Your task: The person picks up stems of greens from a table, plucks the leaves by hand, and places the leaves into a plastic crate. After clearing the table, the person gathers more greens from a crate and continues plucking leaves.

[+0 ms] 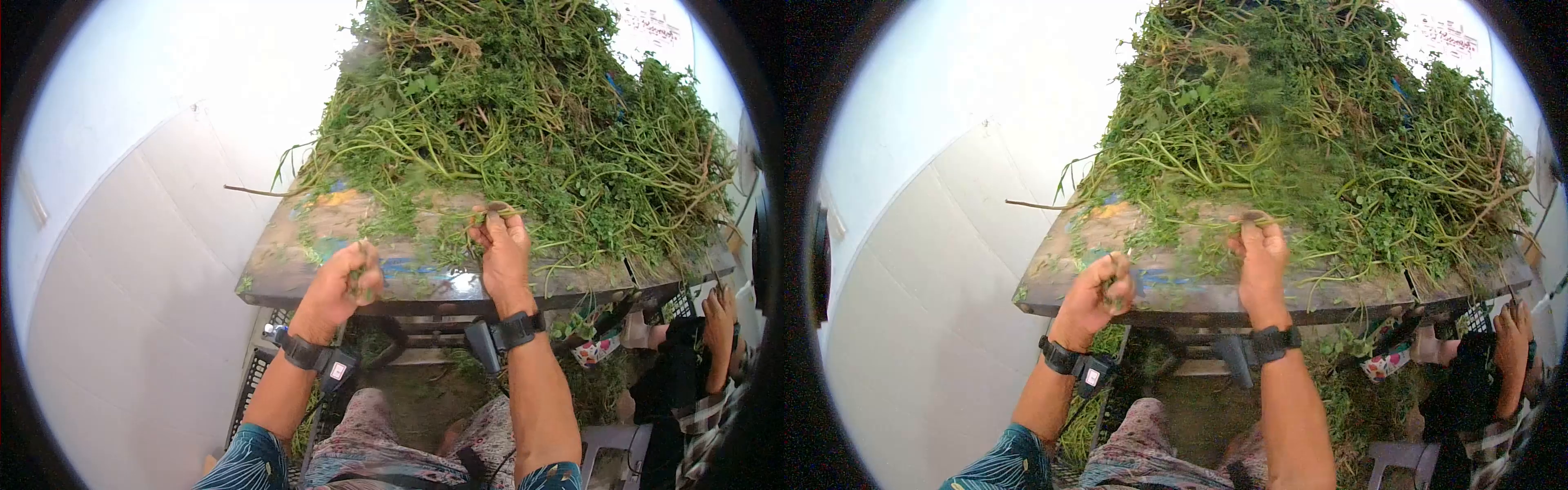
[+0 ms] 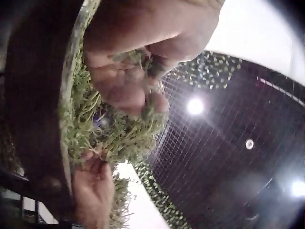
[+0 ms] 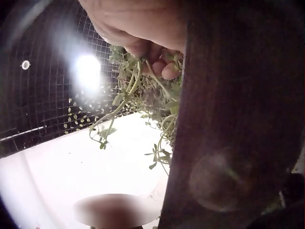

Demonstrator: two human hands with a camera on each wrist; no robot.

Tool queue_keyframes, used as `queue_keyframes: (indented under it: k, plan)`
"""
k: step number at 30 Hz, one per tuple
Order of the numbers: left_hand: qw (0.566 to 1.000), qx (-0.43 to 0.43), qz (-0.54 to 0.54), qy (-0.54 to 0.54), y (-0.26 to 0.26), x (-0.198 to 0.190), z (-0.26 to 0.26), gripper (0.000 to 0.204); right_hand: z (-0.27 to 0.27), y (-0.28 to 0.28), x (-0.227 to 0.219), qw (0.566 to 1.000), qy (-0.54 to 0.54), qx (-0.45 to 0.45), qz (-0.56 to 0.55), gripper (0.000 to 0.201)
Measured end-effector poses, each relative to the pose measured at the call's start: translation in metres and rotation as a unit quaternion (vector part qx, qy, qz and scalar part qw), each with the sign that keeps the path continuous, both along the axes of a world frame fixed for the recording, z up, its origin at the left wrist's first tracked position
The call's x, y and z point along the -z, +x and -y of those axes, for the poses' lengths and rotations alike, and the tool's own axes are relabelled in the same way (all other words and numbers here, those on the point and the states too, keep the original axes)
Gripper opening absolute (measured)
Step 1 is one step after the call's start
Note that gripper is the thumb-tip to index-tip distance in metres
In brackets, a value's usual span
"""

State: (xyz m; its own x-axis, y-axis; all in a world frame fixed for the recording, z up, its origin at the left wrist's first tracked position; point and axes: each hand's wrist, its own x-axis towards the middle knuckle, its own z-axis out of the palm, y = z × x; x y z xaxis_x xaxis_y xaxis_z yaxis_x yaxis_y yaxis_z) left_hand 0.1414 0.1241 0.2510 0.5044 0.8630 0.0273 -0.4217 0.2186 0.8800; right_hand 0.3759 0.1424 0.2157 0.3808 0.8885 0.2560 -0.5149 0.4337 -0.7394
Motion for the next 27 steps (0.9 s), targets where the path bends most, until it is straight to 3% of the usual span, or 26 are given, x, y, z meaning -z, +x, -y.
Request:
queue_keyframes:
  k: [4, 7, 13, 19, 22, 27]
  plan:
    - [0.98, -0.154, 0.069, -0.108, 0.003, -0.016, 0.006, 0.011, 0.007, -0.002, -0.007, 1.0, 0.007, 0.008, 0.008, 0.012]
    - [0.977, -0.078, 0.161, -0.114, 0.0, -0.01, -0.003, 0.006, 0.009, -0.002, -0.007, 1.0, 0.02, 0.004, 0.023, 0.013]
    - [0.991, -0.059, 0.103, -0.066, 0.005, -0.016, -0.01, 0.008, 0.015, -0.004, -0.011, 0.997, 0.019, -0.019, 0.069, 0.017]
    - [0.992, -0.075, -0.102, -0.023, 0.027, -0.021, 0.003, 0.023, 0.015, -0.004, -0.011, 0.995, 0.02, -0.021, 0.097, 0.017]
    - [0.988, -0.006, -0.154, 0.017, 0.026, -0.012, -0.001, 0.032, 0.016, -0.005, -0.014, 0.994, 0.016, -0.023, 0.104, 0.017]
    - [0.987, -0.024, -0.102, -0.122, 0.029, -0.009, 0.002, 0.037, 0.017, -0.006, -0.014, 0.994, 0.011, -0.03, 0.108, 0.017]
